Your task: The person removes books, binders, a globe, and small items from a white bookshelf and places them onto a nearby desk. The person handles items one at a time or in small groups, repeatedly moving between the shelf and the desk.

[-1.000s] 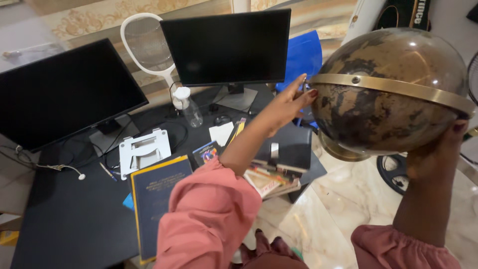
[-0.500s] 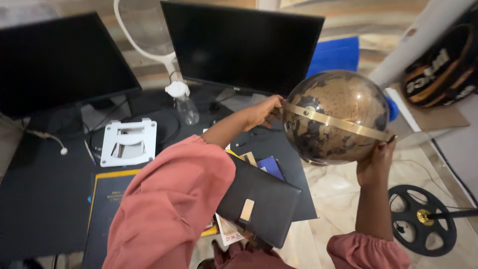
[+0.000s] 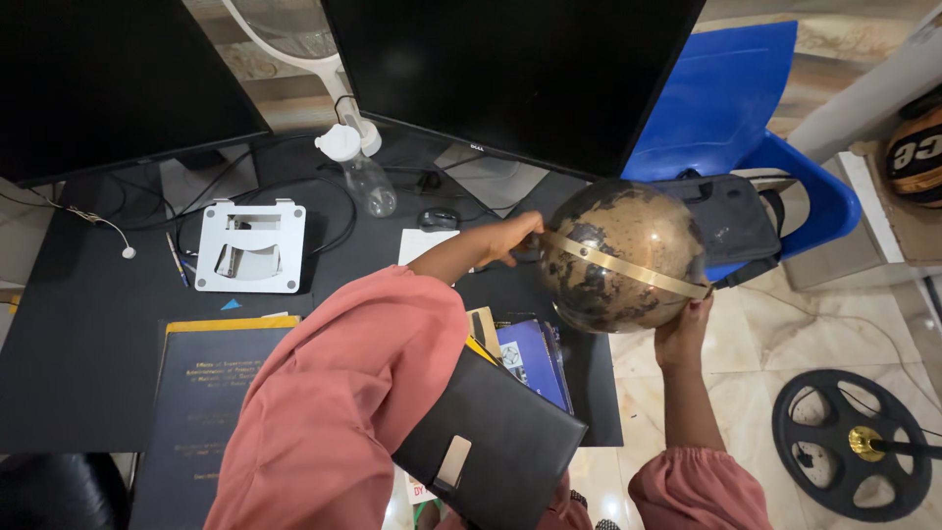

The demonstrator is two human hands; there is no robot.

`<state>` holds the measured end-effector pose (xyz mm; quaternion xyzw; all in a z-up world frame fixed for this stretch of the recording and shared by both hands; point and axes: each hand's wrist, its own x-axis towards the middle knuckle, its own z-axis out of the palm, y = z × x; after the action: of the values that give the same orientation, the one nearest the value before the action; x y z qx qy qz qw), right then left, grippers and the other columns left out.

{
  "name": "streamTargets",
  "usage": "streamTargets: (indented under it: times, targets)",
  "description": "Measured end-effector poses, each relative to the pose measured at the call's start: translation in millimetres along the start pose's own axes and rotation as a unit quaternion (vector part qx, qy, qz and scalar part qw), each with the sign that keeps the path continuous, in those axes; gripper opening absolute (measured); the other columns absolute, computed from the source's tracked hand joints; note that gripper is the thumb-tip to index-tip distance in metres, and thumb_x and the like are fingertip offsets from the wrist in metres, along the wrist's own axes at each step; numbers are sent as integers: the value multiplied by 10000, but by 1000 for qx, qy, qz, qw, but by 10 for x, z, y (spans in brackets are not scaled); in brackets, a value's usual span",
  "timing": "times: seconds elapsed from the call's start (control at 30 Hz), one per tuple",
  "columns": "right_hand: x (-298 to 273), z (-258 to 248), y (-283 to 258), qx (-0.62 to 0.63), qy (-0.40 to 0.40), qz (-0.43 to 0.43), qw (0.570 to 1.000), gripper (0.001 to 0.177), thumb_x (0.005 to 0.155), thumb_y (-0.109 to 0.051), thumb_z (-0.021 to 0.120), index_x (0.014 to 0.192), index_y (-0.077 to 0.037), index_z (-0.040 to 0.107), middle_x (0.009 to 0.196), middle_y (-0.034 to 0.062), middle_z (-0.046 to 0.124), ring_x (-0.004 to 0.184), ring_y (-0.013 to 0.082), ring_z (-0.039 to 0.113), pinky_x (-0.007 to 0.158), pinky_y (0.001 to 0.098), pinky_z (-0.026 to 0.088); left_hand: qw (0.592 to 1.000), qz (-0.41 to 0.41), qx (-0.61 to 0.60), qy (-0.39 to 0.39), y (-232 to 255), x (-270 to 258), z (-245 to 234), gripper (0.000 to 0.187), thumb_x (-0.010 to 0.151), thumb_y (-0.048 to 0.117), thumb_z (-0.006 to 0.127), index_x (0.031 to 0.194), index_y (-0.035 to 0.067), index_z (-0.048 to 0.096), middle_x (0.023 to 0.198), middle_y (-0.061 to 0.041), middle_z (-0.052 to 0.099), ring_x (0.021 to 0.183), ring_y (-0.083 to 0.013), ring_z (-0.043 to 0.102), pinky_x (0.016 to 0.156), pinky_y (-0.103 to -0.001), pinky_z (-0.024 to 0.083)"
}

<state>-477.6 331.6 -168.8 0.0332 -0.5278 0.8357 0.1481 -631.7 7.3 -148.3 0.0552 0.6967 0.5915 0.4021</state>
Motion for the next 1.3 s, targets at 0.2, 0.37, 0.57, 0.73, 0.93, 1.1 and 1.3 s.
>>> streamTargets:
  times: [0.2,0.37,0.57,0.73,0.93,1.1,1.3]
  targets:
    - [31,-128,426,16,-10,26,999,877,922,-591,752,1549,-153,323,1580,72,396,1495,258,390,1250,446,359,997,-64,-44,11,-297,177,-219,721,853,540,470,1427,104,442,1551,-212,390,1449,-359,378,1138,-599,348]
    - [68,-152,708,25,-6,57,998,917,878,-626,733,1540,-174,287,1556,53,388,1463,251,401,1209,463,378,994,-89,-51,37,-334,143,-325,768,827,509,477,1461,75,457,1597,-199,365,1474,-345,326,1141,-610,342]
    - [-15,-98,909,17,-19,63,998,949,889,-640,722,1565,-152,269,1557,52,382,1471,236,385,1224,447,353,993,-111,-29,8,-313,-75,-373,816,820,490,447,1547,149,299,1692,-183,163,1566,-344,101,1184,-625,218]
    - [-15,-77,992,16,-39,60,997,945,892,-661,689,1557,-136,273,1560,76,399,1463,243,391,1217,432,351,990,-132,-54,6,-407,-61,-438,871,851,483,470,1595,118,203,1715,-227,25,1597,-349,-13,1219,-622,171]
    - [47,-62,972,-8,-56,72,996,916,916,-642,658,1570,-151,245,1550,95,395,1443,262,403,1175,428,372,988,-134,-62,49,-470,48,-484,817,825,476,490,1542,114,341,1703,-196,142,1581,-351,106,1210,-606,238]
    - [94,-137,1046,-39,-75,95,992,879,939,-602,654,1585,-190,222,1580,72,328,1465,259,368,1161,419,368,992,-119,-27,40,-472,-28,-512,764,841,467,453,1505,98,374,1697,-176,152,1572,-355,103,1200,-623,234]
    - [76,-268,980,-92,-78,152,981,891,929,-612,604,1608,-240,163,1602,65,306,1453,266,379,1102,428,426,988,-145,34,47,-320,2,-525,716,891,446,432,1531,143,324,1694,-188,150,1586,-344,96,1203,-645,239]
